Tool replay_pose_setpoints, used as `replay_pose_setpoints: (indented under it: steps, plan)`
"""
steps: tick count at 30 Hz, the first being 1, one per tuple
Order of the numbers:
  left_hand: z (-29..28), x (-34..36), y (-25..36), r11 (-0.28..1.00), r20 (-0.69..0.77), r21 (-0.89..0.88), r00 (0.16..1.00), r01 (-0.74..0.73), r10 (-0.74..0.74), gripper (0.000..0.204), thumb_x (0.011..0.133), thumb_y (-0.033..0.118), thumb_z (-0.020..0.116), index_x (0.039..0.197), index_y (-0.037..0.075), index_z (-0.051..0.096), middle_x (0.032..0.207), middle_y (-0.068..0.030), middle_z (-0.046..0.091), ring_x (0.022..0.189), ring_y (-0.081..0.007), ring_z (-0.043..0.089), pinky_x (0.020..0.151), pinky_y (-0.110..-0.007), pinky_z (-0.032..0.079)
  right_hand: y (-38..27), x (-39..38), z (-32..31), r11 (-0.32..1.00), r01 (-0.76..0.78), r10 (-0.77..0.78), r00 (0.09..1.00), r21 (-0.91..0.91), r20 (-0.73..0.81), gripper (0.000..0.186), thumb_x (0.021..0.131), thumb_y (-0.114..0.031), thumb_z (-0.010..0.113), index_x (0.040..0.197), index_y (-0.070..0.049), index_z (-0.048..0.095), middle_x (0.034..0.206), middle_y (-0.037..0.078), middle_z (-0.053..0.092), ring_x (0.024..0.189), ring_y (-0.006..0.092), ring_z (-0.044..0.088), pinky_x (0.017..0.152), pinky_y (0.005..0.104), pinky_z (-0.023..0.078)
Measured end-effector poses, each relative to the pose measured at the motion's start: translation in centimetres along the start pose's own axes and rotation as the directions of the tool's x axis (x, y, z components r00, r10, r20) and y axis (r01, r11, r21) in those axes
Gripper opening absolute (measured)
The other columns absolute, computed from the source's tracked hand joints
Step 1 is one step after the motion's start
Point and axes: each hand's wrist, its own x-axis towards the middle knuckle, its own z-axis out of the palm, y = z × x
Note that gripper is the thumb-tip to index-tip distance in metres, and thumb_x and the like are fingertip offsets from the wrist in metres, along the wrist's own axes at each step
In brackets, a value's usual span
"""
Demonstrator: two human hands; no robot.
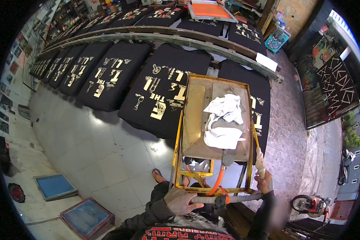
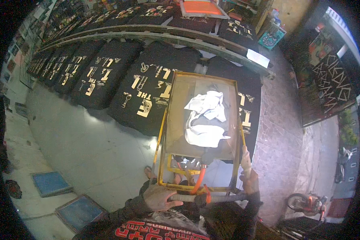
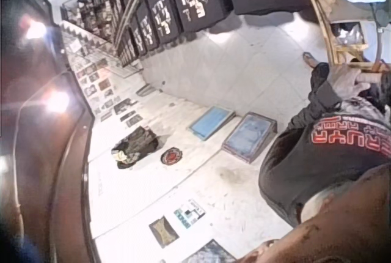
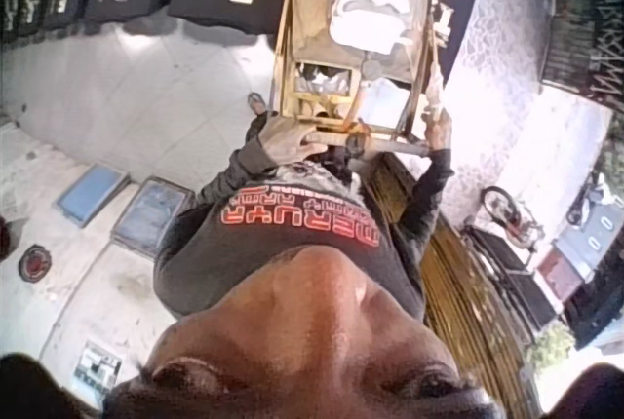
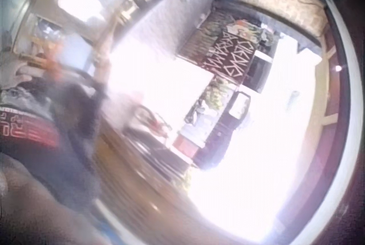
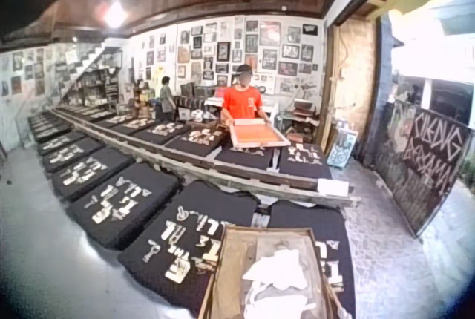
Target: The person moves a manual screen printing flash dryer along a row of t-shirts on a printing table, pausing to apply heat to each garment and smoothing the fabric by hand.
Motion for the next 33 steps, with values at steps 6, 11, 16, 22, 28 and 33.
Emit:
replay_pose_setpoints:
  steps: [6,11,16,22,28,33]
  plan:
    - [1.5,0.0,-1.2,0.994,-0.303,0.038,0.947,-0.099,0.106,0.036,0.086,0.047,0.067,0.090,0.011,0.068,0.065,-0.0128,0.064,0.064,-0.0340,0.067,0.059,-0.047,0.053,-0.6,0.0,0.4,0.999,-0.047,0.046,0.998,0.021,0.036,0.023,0.078,-0.010,0.063,0.096,0.001,0.057,0.061,0.002,0.051,0.041,0.0113,0.046,0.037,0.0286,0.037]
    - [0.1,0.0,0.4,0.998,-0.218,0.063,0.976,-0.004,0.017,0.032,0.083,0.044,0.070,0.091,0.013,0.068,0.068,-0.0115,0.065,0.066,-0.0338,0.068,0.060,-0.046,0.054,-0.4,-0.1,0.2,0.995,-0.083,0.082,0.996,0.053,0.021,0.023,0.078,-0.013,0.064,0.096,0.000,0.057,0.062,0.002,0.051,0.041,0.0112,0.046,0.038,0.0285,0.037]
    - [1.2,0.8,-0.3,0.986,-0.286,0.164,0.957,-0.007,0.055,0.036,0.080,0.047,0.071,0.092,0.013,0.068,0.071,-0.0109,0.066,0.068,-0.0323,0.069,0.060,-0.046,0.055,-1.5,0.0,0.5,0.994,-0.077,0.076,0.997,0.081,0.012,0.024,0.078,-0.016,0.066,0.094,-0.001,0.057,0.062,0.001,0.051,0.043,0.0102,0.045,0.038,0.0285,0.036]
    - [0.9,1.2,0.4,0.980,-0.172,0.165,0.982,0.108,-0.079,0.038,0.077,0.047,0.074,0.094,0.013,0.069,0.068,-0.0091,0.067,0.067,-0.0313,0.069,0.057,-0.044,0.053,-0.6,0.5,0.7,0.995,-0.044,0.043,0.999,0.091,0.009,0.024,0.079,-0.016,0.068,0.095,-0.001,0.058,0.064,0.001,0.053,0.044,0.0099,0.046,0.041,0.0291,0.038]
    - [0.8,1.2,1.1,0.982,-0.196,0.161,0.978,0.101,-0.069,0.040,0.076,0.047,0.076,0.097,0.014,0.069,0.068,-0.0105,0.066,0.066,-0.0322,0.069,0.059,-0.045,0.054,0.3,0.2,-0.2,0.996,-0.021,0.019,1.000,0.082,0.018,0.023,0.079,-0.015,0.067,0.096,-0.001,0.058,0.065,0.001,0.054,0.045,0.0098,0.048,0.042,0.0284,0.040]
    - [1.1,0.7,1.2,0.984,-0.272,0.162,0.962,0.073,-0.027,0.043,0.075,0.048,0.077,0.099,0.014,0.069,0.066,-0.0088,0.065,0.065,-0.0318,0.069,0.059,-0.044,0.054,-1.0,-0.1,-0.4,0.989,-0.100,0.099,0.995,0.108,0.014,0.023,0.079,-0.015,0.067,0.096,-0.001,0.059,0.064,0.001,0.054,0.045,0.0099,0.048,0.042,0.0282,0.039]
